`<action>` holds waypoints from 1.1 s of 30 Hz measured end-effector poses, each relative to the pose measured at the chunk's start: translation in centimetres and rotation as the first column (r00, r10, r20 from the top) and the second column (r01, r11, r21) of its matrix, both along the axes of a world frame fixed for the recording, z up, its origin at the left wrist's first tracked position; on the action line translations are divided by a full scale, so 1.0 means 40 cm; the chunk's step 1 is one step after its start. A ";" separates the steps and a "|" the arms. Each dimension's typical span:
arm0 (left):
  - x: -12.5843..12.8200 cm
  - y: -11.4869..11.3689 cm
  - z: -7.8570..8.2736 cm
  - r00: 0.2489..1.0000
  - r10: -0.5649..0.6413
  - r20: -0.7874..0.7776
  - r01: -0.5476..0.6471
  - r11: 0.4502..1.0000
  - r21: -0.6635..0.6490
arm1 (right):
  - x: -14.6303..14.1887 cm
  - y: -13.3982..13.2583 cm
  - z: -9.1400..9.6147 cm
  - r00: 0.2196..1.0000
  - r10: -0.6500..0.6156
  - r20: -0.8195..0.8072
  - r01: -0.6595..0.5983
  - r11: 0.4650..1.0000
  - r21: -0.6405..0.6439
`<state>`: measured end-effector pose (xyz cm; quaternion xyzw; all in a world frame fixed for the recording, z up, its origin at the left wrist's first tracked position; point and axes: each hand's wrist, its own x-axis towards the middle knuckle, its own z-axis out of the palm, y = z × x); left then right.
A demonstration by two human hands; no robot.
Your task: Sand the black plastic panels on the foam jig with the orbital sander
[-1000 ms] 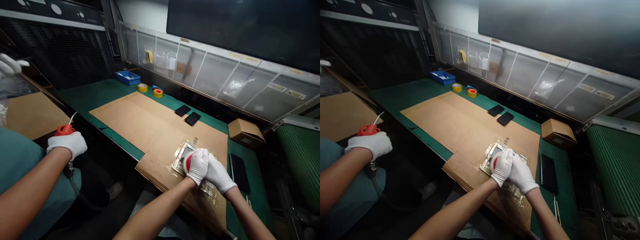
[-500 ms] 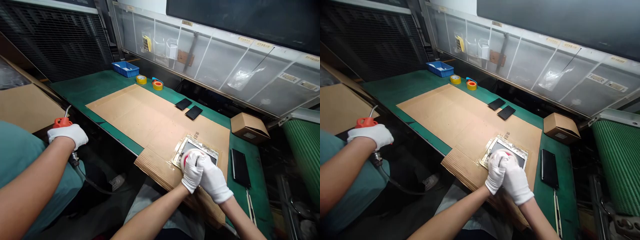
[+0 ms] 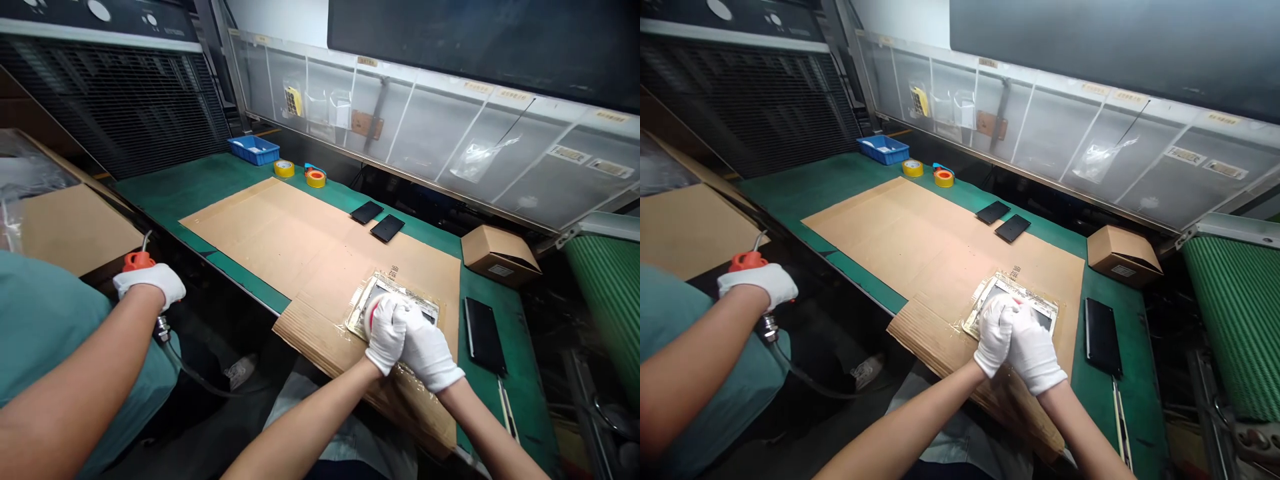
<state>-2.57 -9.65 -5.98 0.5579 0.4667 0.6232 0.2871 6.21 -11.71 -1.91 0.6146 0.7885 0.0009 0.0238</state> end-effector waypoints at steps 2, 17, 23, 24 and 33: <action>-0.001 0.006 -0.002 0.998 -0.040 -0.039 0.042 0.999 0.028 | -0.002 0.000 0.002 0.997 -0.071 -0.016 0.071 0.997 0.037; 0.039 -0.004 -0.004 0.998 -0.039 -0.056 0.040 0.999 0.030 | 0.042 -0.022 -0.016 0.998 -0.043 -0.035 0.046 0.996 0.079; 0.060 0.014 0.013 0.993 -0.082 -0.080 0.090 0.991 0.103 | 0.063 -0.010 -0.011 0.982 -0.187 0.021 0.184 0.978 0.095; 0.060 0.009 0.011 0.995 -0.074 -0.073 0.081 0.992 0.098 | 0.063 -0.014 -0.012 0.984 -0.173 0.033 0.169 0.982 0.088; 0.063 0.018 0.000 0.993 -0.068 -0.097 0.075 0.994 0.075 | 0.067 0.002 -0.015 0.988 -0.106 0.110 0.091 0.986 0.140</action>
